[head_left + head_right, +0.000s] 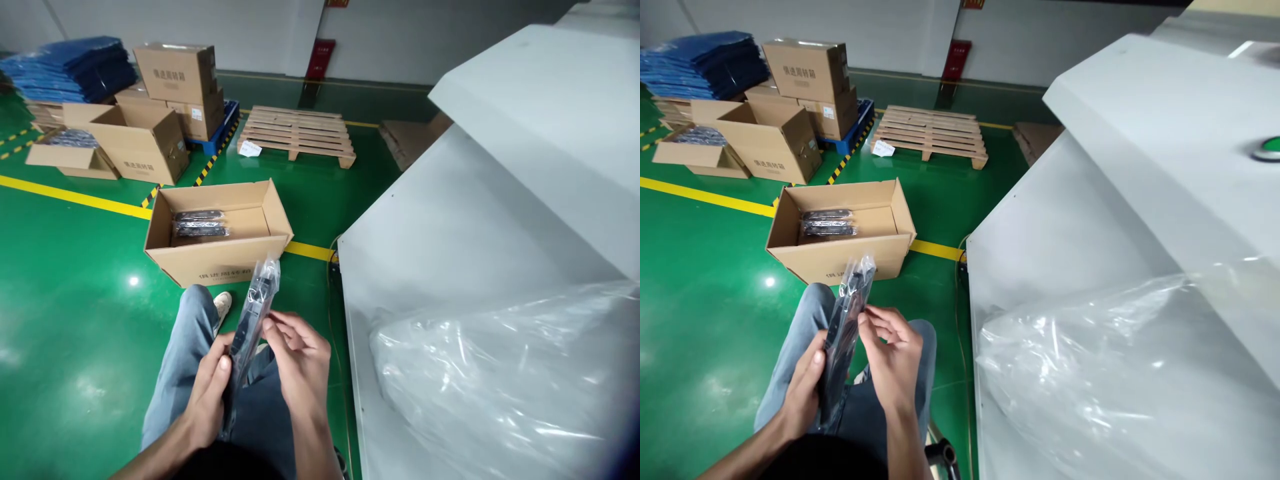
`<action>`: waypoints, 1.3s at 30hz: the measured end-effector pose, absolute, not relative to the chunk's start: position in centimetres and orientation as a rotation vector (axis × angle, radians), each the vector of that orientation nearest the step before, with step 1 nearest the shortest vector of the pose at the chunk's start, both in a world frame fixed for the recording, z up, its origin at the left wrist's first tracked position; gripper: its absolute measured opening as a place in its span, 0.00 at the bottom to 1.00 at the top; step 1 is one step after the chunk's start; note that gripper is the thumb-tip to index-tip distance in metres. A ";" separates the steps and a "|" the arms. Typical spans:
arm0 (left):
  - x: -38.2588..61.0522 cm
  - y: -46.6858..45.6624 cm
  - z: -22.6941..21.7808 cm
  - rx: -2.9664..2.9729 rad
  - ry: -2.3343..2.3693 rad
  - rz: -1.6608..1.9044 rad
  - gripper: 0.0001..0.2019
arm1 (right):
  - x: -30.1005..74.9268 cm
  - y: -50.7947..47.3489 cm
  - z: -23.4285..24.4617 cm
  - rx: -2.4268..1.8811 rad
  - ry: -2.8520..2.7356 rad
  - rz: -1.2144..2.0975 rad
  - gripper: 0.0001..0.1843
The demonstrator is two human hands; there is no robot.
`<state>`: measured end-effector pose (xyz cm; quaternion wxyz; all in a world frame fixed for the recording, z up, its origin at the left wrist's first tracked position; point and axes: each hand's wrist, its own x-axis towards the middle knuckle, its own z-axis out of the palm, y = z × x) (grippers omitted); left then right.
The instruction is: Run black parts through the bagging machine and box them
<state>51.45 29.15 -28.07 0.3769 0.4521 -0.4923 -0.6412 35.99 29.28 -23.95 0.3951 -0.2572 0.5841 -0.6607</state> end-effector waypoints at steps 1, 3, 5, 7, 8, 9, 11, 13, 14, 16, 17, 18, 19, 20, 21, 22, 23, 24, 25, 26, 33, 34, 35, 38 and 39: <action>51.5 29.2 -28.2 1.150 -1.258 -1.651 0.28 | 36.0 29.3 -24.1 -0.630 1.468 -1.679 0.18; 51.5 29.2 -28.4 1.140 -1.268 -1.673 0.27 | 35.9 29.3 -24.2 -0.604 1.456 -1.692 0.19; 51.6 29.3 -28.7 1.150 -1.270 -1.678 0.27 | 35.9 29.2 -24.1 -0.608 1.475 -1.703 0.20; 51.6 29.4 -28.9 1.189 -1.238 -1.679 0.27 | 35.8 29.2 -24.0 -0.633 1.516 -1.703 0.19; 51.5 29.5 -28.9 1.211 -1.214 -1.677 0.27 | 35.7 29.2 -23.9 -0.649 1.536 -1.699 0.19; 51.5 29.4 -28.9 1.224 -1.195 -1.673 0.27 | 35.7 29.3 -23.9 -0.664 1.552 -1.696 0.19; 51.3 29.3 -28.6 1.203 -1.204 -1.680 0.27 | 35.6 29.3 -23.8 -0.685 1.576 -1.690 0.18; 51.2 29.1 -28.2 1.145 -1.254 -1.694 0.26 | 35.6 29.3 -23.7 -0.694 1.597 -1.685 0.18; 51.2 29.0 -28.1 1.128 -1.275 -1.695 0.26 | 35.6 29.3 -23.8 -0.695 1.605 -1.685 0.17; 51.3 28.9 -28.0 1.133 -1.301 -1.680 0.26 | 35.5 29.3 -23.9 -0.686 1.600 -1.683 0.16; 51.4 28.9 -28.0 1.140 -1.316 -1.674 0.26 | 35.5 29.3 -24.1 -0.671 1.585 -1.683 0.16; 51.4 28.9 -28.1 1.146 -1.333 -1.669 0.26 | 35.5 29.3 -24.2 -0.653 1.567 -1.685 0.15; 51.5 28.9 -28.1 1.149 -1.349 -1.665 0.26 | 35.5 29.3 -24.3 -0.635 1.552 -1.691 0.15; 51.5 28.9 -28.1 1.146 -1.359 -1.663 0.26 | 35.5 29.3 -24.4 -0.620 1.543 -1.695 0.15; 51.5 28.9 -28.0 1.139 -1.362 -1.665 0.26 | 35.5 29.3 -24.5 -0.612 1.541 -1.697 0.15; 51.5 28.9 -27.9 1.129 -1.355 -1.667 0.25 | 35.5 29.3 -24.5 -0.611 1.543 -1.696 0.16; 51.4 28.8 -27.8 1.119 -1.342 -1.670 0.25 | 35.5 29.3 -24.5 -0.615 1.549 -1.691 0.17; 51.3 28.7 -27.6 1.111 -1.328 -1.678 0.25 | 35.6 29.4 -24.5 -0.621 1.557 -1.685 0.18; 51.3 28.6 -27.5 1.105 -1.317 -1.689 0.25 | 35.6 29.4 -24.4 -0.624 1.565 -1.679 0.19; 51.2 28.5 -27.4 1.104 -1.310 -1.697 0.25 | 35.7 29.4 -24.4 -0.625 1.574 -1.677 0.19; 51.3 28.5 -27.7 1.119 -1.295 -1.723 0.25 | 35.4 29.4 -24.4 -0.635 1.580 -1.671 0.19; 51.3 28.5 -27.8 1.116 -1.300 -1.721 0.24 | 35.4 29.4 -24.5 -0.636 1.577 -1.670 0.20; 51.3 28.5 -27.8 1.112 -1.307 -1.718 0.24 | 35.3 29.5 -24.5 -0.637 1.570 -1.670 0.20; 51.3 28.6 -27.9 1.110 -1.333 -1.710 0.25 | 35.1 29.5 -24.7 -0.631 1.537 -1.671 0.19; 51.3 28.6 -27.9 1.114 -1.336 -1.709 0.25 | 35.1 29.5 -24.8 -0.623 1.530 -1.674 0.19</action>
